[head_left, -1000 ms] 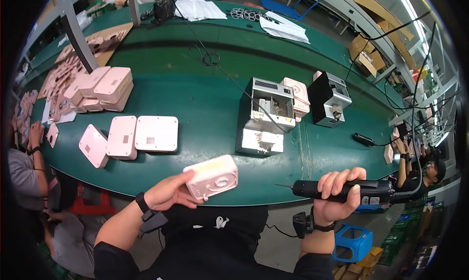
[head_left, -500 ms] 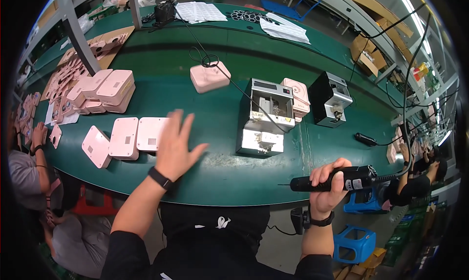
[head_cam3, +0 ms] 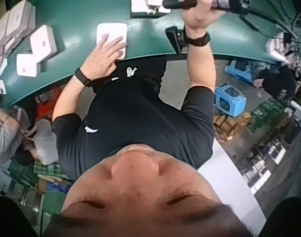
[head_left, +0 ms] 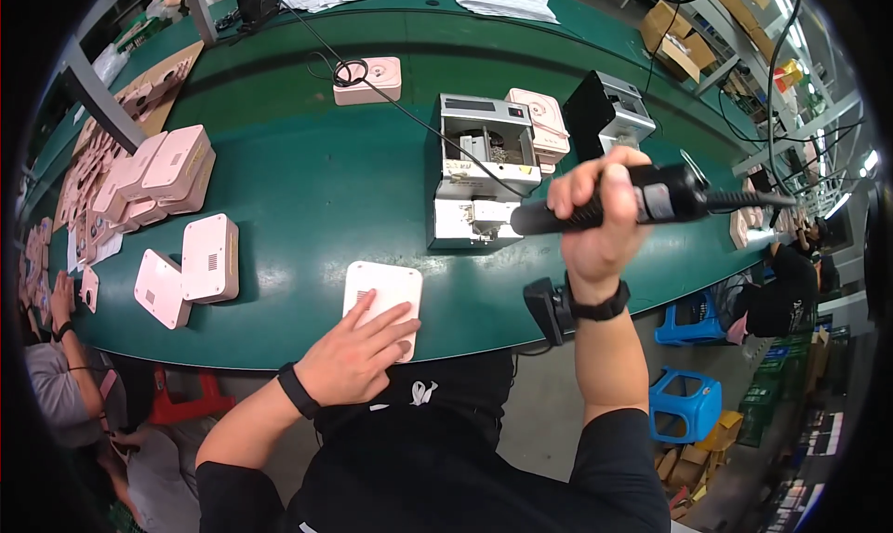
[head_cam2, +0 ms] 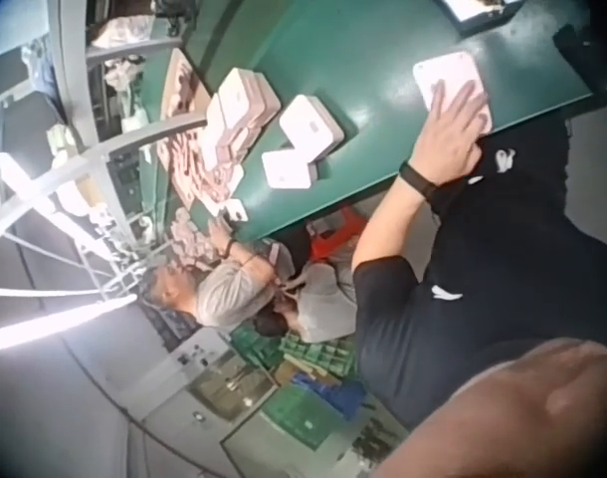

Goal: The person assembles pink devices by placing them on a work surface and using a power screwdriver to drive screws into the back panels. After securing the screws, they move each completed device to the side and repeat the process.

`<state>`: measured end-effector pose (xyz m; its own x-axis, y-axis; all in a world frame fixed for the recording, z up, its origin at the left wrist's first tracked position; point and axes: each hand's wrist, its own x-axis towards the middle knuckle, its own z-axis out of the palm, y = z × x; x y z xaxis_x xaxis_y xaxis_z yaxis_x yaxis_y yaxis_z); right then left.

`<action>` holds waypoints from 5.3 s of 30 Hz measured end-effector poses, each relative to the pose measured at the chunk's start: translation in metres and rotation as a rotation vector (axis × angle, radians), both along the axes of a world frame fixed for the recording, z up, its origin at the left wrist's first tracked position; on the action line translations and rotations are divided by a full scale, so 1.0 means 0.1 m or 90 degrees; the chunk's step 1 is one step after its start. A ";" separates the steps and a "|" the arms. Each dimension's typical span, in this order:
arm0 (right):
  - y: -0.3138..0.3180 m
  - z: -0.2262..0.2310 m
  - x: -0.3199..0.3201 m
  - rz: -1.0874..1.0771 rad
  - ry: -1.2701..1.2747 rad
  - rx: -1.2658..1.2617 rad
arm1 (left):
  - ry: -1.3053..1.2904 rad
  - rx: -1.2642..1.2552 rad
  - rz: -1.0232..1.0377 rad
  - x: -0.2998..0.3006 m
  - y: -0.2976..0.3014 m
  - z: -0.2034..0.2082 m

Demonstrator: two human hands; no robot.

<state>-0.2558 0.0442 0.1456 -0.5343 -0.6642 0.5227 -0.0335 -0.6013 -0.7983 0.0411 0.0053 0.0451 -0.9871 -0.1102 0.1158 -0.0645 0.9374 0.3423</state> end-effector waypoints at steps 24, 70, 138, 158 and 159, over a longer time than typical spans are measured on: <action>0.17 -0.03 0.25 0.071 0.029 0.140 | 0.144 0.124 -0.089 -0.59 -0.16 -0.27; -0.24 -0.33 0.40 0.081 0.014 0.131 | 0.213 0.106 0.067 -0.76 0.17 -0.37; -0.23 -0.23 0.56 0.098 0.039 0.107 | 0.284 0.240 0.126 -0.93 0.22 -0.40; 0.22 -0.07 0.35 0.155 -0.027 0.165 | 0.171 0.355 0.239 -0.67 -0.19 -0.44; 0.28 -0.07 0.39 0.154 -0.028 0.171 | 0.170 0.343 0.238 -0.67 -0.20 -0.44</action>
